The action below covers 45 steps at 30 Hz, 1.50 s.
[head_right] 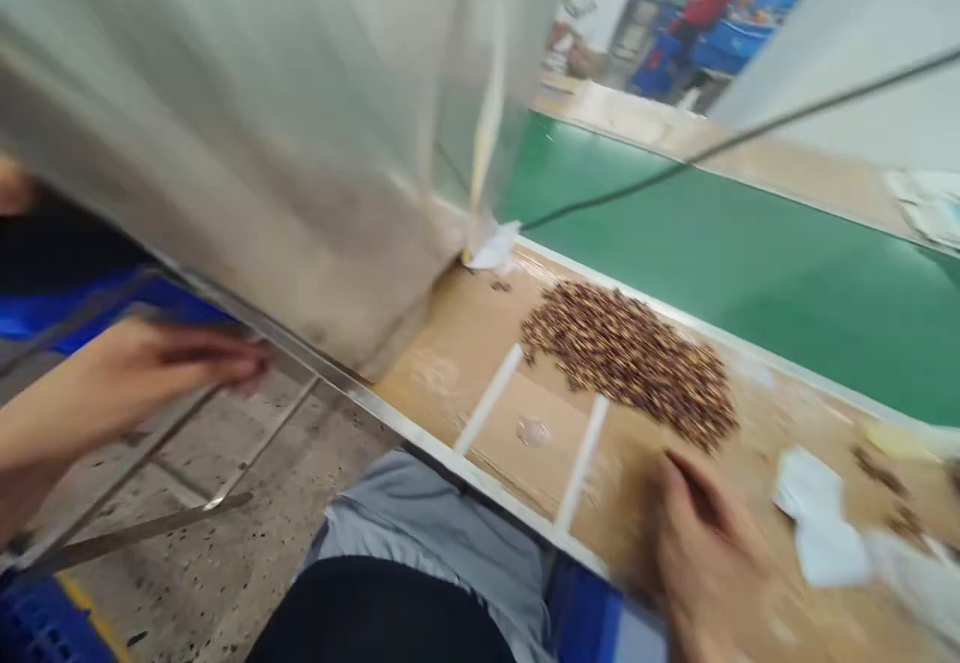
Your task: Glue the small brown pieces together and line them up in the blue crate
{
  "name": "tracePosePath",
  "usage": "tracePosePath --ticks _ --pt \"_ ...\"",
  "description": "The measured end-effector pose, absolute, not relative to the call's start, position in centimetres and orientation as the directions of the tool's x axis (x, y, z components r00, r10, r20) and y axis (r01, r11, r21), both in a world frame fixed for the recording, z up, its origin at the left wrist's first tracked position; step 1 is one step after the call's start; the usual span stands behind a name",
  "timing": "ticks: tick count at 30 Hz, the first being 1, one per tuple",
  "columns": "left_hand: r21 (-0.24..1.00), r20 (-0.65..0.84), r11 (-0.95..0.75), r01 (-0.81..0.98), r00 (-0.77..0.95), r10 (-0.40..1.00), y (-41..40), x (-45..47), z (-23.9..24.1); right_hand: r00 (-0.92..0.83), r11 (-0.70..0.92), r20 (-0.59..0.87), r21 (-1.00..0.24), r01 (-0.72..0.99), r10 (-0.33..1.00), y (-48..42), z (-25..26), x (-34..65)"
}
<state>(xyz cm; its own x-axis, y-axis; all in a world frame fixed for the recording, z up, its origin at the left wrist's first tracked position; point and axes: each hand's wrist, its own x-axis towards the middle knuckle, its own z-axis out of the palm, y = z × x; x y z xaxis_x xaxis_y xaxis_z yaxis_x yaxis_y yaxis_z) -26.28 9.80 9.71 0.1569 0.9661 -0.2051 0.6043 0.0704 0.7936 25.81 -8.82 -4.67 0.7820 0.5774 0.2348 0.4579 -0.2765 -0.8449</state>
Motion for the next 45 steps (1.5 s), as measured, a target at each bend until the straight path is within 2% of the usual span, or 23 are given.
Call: tracePosePath --ticks 2,3,5,7,9,11,13,19,24,28,32,35,38,40,42,45 --pt "0.846 -0.397 0.269 0.460 0.206 0.894 6.6 -24.6 5.8 0.843 -0.272 0.197 -0.889 0.369 0.500 -10.7 -3.8 24.9" --pt "0.855 -0.475 0.361 0.373 0.282 0.834 4.9 -22.8 4.2 0.849 -0.237 0.143 -0.925 0.298 0.509 -10.9 -3.3 23.8" --pt "0.848 -0.518 0.506 0.155 0.440 0.733 1.9 -17.8 1.8 0.803 -0.148 0.037 -0.977 0.155 0.595 -10.7 -2.1 21.1" --pt "0.741 -0.554 0.668 -0.072 0.498 0.667 0.0 -12.4 0.5 0.687 -0.105 -0.080 -0.994 -0.005 0.722 -10.5 -0.7 18.2" --pt "0.615 -0.587 0.762 -0.204 0.527 0.615 -0.8 -8.2 -0.2 0.543 -0.123 -0.193 -0.979 -0.162 0.818 -10.6 0.4 15.9" --pt "0.543 -0.602 0.803 -0.246 0.553 0.576 -1.1 -6.0 -0.5 0.420 -0.174 -0.282 -0.945 -0.277 0.862 -10.8 1.1 14.5" --pt "0.527 -0.602 0.818 -0.233 0.577 0.552 -1.3 -5.3 -0.5 0.340 -0.222 -0.342 -0.911 -0.347 0.876 -11.0 1.3 14.1" --pt "0.593 -0.585 0.790 -0.158 0.590 0.557 -1.7 -5.6 -0.4 0.171 -0.319 -0.420 -0.849 -0.422 0.891 -10.6 0.9 14.4" --pt "0.634 -0.564 0.766 -0.110 0.612 0.555 -1.7 -5.5 -0.5 0.134 -0.360 -0.443 -0.842 -0.402 0.886 -10.4 0.8 14.6" --pt "0.558 -0.579 0.824 -0.099 0.665 0.472 -1.4 -5.6 -0.7 0.130 -0.381 -0.463 -0.833 -0.400 0.877 -10.4 0.6 14.9" --pt "0.513 -0.604 0.854 -0.084 0.671 0.429 -1.3 -5.7 -1.3 0.139 -0.390 -0.452 -0.860 -0.330 0.881 -10.4 1.0 14.8" --pt "0.496 -0.606 0.863 -0.094 0.674 0.422 -1.2 -5.8 -1.7 0.137 -0.354 -0.403 -0.891 -0.286 0.905 -10.4 1.3 15.1" --pt "0.438 -0.616 0.888 -0.140 0.674 0.409 -1.0 -5.9 -1.9 0.282 -0.245 -0.302 -0.944 -0.222 0.910 -10.7 1.1 16.6" --pt "0.389 -0.611 0.904 -0.179 0.684 0.398 -0.9 -6.0 -1.9 0.467 -0.182 -0.207 -0.978 -0.100 0.859 -10.9 0.5 18.4" --pt "0.364 -0.585 0.907 -0.210 0.707 0.398 -0.8 -6.1 -1.8 0.646 -0.175 -0.053 -0.977 0.125 0.761 -10.9 -0.5 20.6" --pt "0.404 -0.539 0.893 -0.199 0.738 0.407 -0.6 -6.3 -1.5 0.703 -0.237 0.249 -0.823 0.516 0.666 -10.9 -2.3 23.9"
